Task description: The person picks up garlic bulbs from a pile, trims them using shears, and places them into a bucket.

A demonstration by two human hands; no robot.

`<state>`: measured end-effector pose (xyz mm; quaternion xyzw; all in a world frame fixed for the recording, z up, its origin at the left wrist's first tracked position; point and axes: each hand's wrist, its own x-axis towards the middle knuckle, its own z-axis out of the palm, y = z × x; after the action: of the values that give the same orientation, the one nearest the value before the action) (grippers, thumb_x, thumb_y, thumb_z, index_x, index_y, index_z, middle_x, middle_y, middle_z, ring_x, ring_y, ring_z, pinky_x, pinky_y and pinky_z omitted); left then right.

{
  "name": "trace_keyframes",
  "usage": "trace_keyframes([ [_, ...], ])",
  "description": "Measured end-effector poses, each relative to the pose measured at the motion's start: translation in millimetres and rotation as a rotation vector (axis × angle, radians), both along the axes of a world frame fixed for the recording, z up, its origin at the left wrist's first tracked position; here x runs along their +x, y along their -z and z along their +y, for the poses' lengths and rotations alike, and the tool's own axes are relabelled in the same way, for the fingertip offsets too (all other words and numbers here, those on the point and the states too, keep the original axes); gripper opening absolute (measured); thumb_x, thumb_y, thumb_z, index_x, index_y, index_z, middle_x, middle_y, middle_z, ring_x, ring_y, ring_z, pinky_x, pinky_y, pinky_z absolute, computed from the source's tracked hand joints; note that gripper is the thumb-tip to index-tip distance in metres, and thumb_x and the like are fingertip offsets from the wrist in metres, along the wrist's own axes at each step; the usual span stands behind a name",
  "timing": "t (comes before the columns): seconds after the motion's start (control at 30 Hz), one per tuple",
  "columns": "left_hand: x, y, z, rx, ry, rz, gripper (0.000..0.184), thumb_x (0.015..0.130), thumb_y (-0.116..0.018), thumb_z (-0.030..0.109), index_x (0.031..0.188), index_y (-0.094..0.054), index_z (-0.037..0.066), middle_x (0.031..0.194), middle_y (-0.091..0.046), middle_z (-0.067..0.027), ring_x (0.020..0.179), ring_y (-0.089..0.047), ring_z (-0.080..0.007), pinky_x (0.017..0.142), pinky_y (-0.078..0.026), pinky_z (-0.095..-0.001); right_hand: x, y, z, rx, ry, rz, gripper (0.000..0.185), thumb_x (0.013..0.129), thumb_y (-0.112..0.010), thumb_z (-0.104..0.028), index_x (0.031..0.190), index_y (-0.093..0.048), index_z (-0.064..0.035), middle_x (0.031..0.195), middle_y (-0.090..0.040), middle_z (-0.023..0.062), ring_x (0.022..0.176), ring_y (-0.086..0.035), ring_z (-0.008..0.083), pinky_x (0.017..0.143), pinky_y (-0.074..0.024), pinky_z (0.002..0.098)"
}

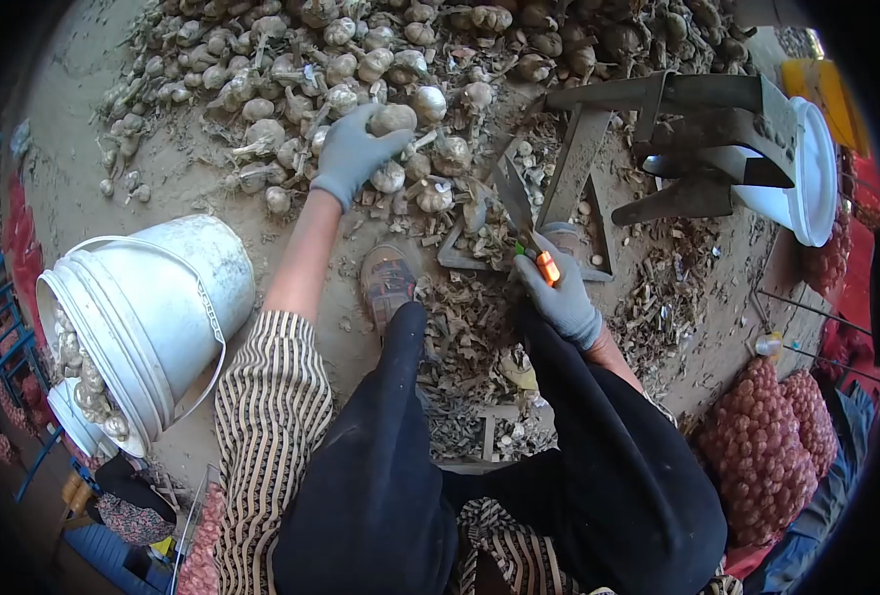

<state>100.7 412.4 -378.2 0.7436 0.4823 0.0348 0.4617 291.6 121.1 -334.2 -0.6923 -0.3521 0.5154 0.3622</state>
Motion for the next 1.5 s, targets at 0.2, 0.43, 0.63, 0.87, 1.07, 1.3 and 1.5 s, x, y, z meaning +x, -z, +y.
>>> trace_keyframes([
  [0.2, -27.3, -30.9, -98.0, -0.916, -0.827, -0.940, 0.045, 0.099, -0.061, 0.039, 0.130, -0.057, 0.006, 0.100, -0.071, -0.0176, 0.077, -0.072, -0.0233, 0.053, -0.060, -0.0294, 1.0, -15.6, 15.6, 0.149, -0.257, -0.455, 0.062, 0.088, -0.069, -0.027, 0.144, -0.049, -0.0101, 0.096, -0.068, 0.0183, 0.090, -0.065, 0.0397, 0.079, -0.0515, 0.0433],
  [0.43, -11.9, -43.9, -158.2, -0.832, -0.741, -0.738, 0.044, 0.102, -0.054, 0.042, 0.121, -0.063, 0.003, 0.098, -0.071, -0.0097, 0.079, -0.071, -0.0186, 0.057, -0.059, -0.0313, 1.3, -28.4, 31.0, 0.160, -0.476, -0.788, 0.073, 0.081, -0.069, -0.028, 0.147, -0.045, -0.0089, 0.095, -0.062, 0.0136, 0.092, -0.063, 0.0335, 0.080, -0.0500, 0.0435],
  [0.63, -16.4, -58.9, -159.7, -0.646, -0.530, -0.705, 0.044, 0.105, -0.050, 0.038, 0.128, -0.058, 0.001, 0.099, -0.071, -0.0118, 0.072, -0.068, -0.0142, 0.057, -0.057, -0.0258, -2.8, -19.1, 23.0, 0.184, -0.403, -0.557, 0.065, 0.086, -0.070, -0.021, 0.146, -0.048, -0.0114, 0.081, -0.065, 0.0154, 0.076, -0.066, 0.0337, 0.068, -0.0507, 0.0415],
  [0.87, -73.8, -123.1, -151.4, -0.497, -0.861, -0.781, 0.042, 0.098, -0.060, 0.032, 0.120, -0.060, -0.003, 0.091, -0.069, -0.0116, 0.064, -0.064, -0.0106, 0.050, -0.048, -0.0220, -8.7, 34.1, 0.5, 0.134, 0.035, -0.188, 0.042, 0.095, -0.067, -0.016, 0.131, -0.058, 0.0043, 0.083, -0.067, 0.0017, 0.072, -0.057, 0.0097, 0.068, -0.0484, 0.0262],
  [1.07, -223.6, -269.0, -137.6, 0.768, -1.099, -0.377, 0.048, 0.089, -0.068, 0.013, 0.130, -0.052, -0.006, 0.116, -0.063, -0.0118, 0.105, -0.060, -0.0183, 0.095, -0.048, -0.0341, 0.2, 58.6, -8.6, 0.014, 0.082, 0.125, 0.045, 0.099, -0.062, -0.012, 0.140, -0.053, 0.0042, 0.082, -0.055, -0.0053, 0.071, -0.045, 0.0041, 0.063, -0.0388, 0.0200],
  [1.3, -287.9, -297.3, -105.4, 1.283, -0.626, 0.455, 0.068, 0.085, -0.075, 0.018, 0.140, -0.044, -0.007, 0.142, -0.047, -0.0247, 0.132, -0.046, -0.0374, 0.111, -0.037, -0.0440, -7.8, 42.0, 0.8, 0.012, 0.057, 0.067, 0.031, 0.099, -0.063, -0.013, 0.125, -0.060, 0.0040, 0.085, -0.059, -0.0032, 0.076, -0.049, 0.0061, 0.066, -0.0420, 0.0237],
  [1.5, -134.4, -169.8, -111.0, 0.924, -0.064, 0.022, 0.037, 0.076, -0.075, 0.004, 0.111, -0.066, 0.004, 0.111, -0.066, -0.0141, 0.101, -0.064, -0.0343, 0.089, -0.052, -0.0419, -8.2, 40.3, 1.4, 0.020, 0.116, 0.041, 0.020, 0.097, -0.065, -0.015, 0.106, -0.063, 0.0034, 0.076, -0.054, -0.0043, 0.070, -0.044, 0.0054, 0.062, -0.0397, 0.0243],
])
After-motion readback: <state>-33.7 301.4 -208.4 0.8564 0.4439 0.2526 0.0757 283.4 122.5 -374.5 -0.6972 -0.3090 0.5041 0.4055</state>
